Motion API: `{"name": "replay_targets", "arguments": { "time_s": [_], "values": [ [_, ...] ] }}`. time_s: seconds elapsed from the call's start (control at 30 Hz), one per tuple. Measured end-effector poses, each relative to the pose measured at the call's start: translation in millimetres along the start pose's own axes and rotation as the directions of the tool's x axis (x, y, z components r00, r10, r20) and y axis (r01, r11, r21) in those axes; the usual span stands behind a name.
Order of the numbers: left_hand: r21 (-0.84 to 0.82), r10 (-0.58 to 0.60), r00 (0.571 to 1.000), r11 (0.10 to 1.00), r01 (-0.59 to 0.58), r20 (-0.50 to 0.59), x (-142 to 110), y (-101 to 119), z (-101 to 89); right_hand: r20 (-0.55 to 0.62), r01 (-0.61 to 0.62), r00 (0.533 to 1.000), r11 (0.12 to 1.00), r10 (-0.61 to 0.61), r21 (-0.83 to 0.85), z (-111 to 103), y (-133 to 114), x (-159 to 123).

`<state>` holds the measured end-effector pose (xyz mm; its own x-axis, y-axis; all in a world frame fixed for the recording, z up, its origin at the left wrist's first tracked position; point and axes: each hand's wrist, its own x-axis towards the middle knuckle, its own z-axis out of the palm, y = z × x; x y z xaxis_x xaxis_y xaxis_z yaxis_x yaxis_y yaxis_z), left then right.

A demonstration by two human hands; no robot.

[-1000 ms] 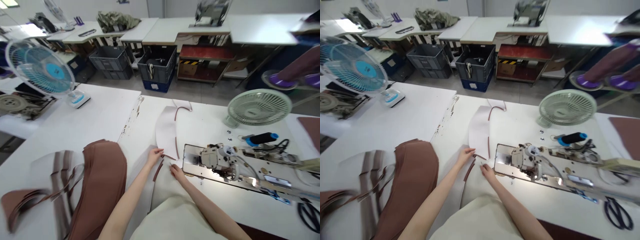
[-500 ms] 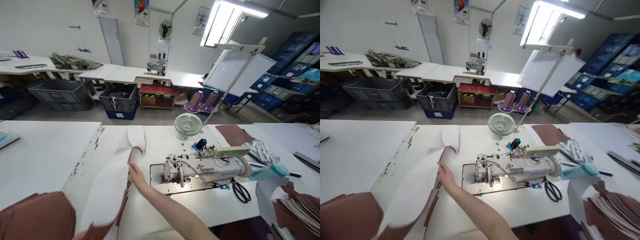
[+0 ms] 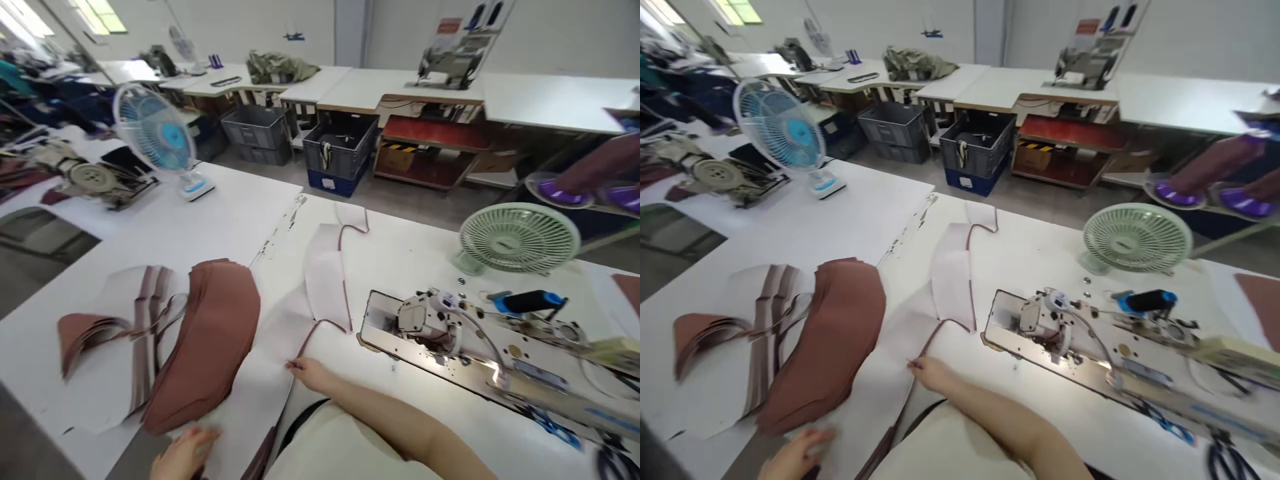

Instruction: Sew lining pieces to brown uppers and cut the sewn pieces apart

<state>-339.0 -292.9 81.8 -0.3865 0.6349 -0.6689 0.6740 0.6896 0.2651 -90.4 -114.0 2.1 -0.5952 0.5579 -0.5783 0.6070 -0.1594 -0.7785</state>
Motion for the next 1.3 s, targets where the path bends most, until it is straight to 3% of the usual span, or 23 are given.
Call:
{"name": "replay_targets", "arguments": {
  "time_s": [0.07,0.1,0.17,0.27,0.3,0.4,0.5,0.6,0.8,1.1,1.3],
  "values": [
    [0.084,0.005,1.0,0.996,-0.004,-0.005,13,28,-8.9,0.116,-0.046,0.992,0.999,0.042,0.027,0,11,6],
    [0.072,0.095,0.994,0.993,-0.091,-0.051,23,51,-13.8,0.17,-0.074,0.983,0.996,0.065,0.043,-1,13,7],
    [0.043,0.334,0.935,0.943,-0.331,-0.123,47,106,-20.4,0.231,-0.094,0.97,0.993,0.075,0.07,-4,15,8],
    [-0.031,0.595,0.794,0.798,-0.602,-0.125,85,190,-16.4,0.168,-0.069,0.985,0.985,0.042,0.159,-13,16,3],
    [-0.03,0.614,0.779,0.783,-0.622,-0.125,97,212,-11.7,0.121,-0.077,0.991,0.976,0.053,0.203,-18,17,1],
    [-0.042,0.591,0.806,0.805,-0.592,-0.035,126,251,4.9,-0.048,-0.134,0.986,0.924,0.162,0.358,-41,23,-1],
    [-0.06,0.567,0.823,0.823,-0.565,0.025,145,257,15.8,-0.162,-0.14,0.955,0.859,0.248,0.493,-67,27,3],
    [-0.086,0.567,0.822,0.823,-0.562,0.057,155,250,18.8,-0.148,-0.143,0.952,0.819,0.267,0.556,-79,26,13],
    [-0.265,0.558,0.825,0.812,-0.519,0.093,163,242,21.0,-0.137,-0.079,0.97,0.798,0.199,0.598,-73,18,25],
    [-0.256,0.582,0.795,0.806,-0.534,0.172,171,239,25.0,-0.19,0.001,0.97,0.777,0.152,0.63,-63,15,41],
    [-0.24,0.573,0.803,0.813,-0.53,0.164,171,239,26.6,-0.293,-0.029,0.939,0.892,0.179,0.451,-61,25,36]
  ]
}}
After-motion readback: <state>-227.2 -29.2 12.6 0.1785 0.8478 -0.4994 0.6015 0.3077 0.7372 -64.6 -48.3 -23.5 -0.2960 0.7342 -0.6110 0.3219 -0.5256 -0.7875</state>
